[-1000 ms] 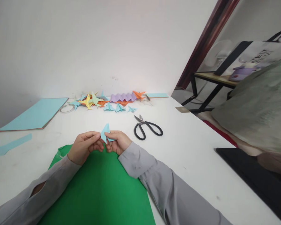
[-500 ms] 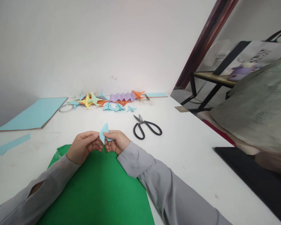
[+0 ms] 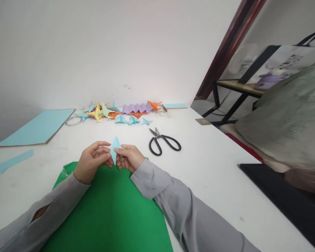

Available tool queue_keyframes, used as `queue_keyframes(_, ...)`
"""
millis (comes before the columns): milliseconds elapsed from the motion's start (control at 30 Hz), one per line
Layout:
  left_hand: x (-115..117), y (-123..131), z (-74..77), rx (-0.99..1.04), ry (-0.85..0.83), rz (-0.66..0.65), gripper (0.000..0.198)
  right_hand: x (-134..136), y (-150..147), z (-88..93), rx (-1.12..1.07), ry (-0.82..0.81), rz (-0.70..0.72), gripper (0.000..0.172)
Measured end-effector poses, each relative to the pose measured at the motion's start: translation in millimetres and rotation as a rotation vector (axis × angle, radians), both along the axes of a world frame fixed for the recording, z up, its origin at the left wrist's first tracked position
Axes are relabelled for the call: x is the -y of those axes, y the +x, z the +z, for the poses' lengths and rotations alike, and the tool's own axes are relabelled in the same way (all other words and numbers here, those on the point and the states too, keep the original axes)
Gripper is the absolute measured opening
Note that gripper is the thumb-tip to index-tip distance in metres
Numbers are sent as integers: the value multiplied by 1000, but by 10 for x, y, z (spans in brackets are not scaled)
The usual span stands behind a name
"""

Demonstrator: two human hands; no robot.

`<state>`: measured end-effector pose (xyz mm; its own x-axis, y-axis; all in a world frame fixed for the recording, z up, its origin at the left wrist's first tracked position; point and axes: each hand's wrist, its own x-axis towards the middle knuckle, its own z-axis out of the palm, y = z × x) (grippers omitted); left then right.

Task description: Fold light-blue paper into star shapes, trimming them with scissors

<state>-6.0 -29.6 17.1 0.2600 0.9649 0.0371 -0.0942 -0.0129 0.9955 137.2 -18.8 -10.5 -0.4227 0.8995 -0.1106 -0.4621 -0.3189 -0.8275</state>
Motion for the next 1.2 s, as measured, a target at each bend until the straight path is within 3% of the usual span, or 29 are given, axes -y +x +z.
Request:
queue_keyframes(133, -1, -24, -16, -118, 180, -26, 25, 0, -18, 7, -1, 14, -35, 24)
queue_keyframes(267, -21, -71, -28, -312, 485, -61, 11, 6, -28, 29, 16, -3, -53, 22)
queue_keyframes(333, -35, -93, -32, -361, 598, -67, 12, 10, -33, 38, 23, -7, -53, 22)
queue_keyframes(500, -63, -118, -39, -395, 695, -53, 15, 20, -50, 51, 38, 17, -81, 24)
queue_keyframes(700, -61, -174, -41, -613, 974, -1, 20, 31, -60, 63, 48, 26, -98, 25)
queue_keyframes(833, -56, -199, -35, -697, 947, -35, 21, 29, -55, 56, 31, 8, -100, 24)
queue_keyframes(1067, -23, -109, -2, -466, 602, 31, 14, 27, -54, 30, 33, 49, -135, 26)
queue_keyframes(1200, -12, -113, -15, -452, 597, 46, 14, 31, -51, 41, 59, 55, -114, 30)
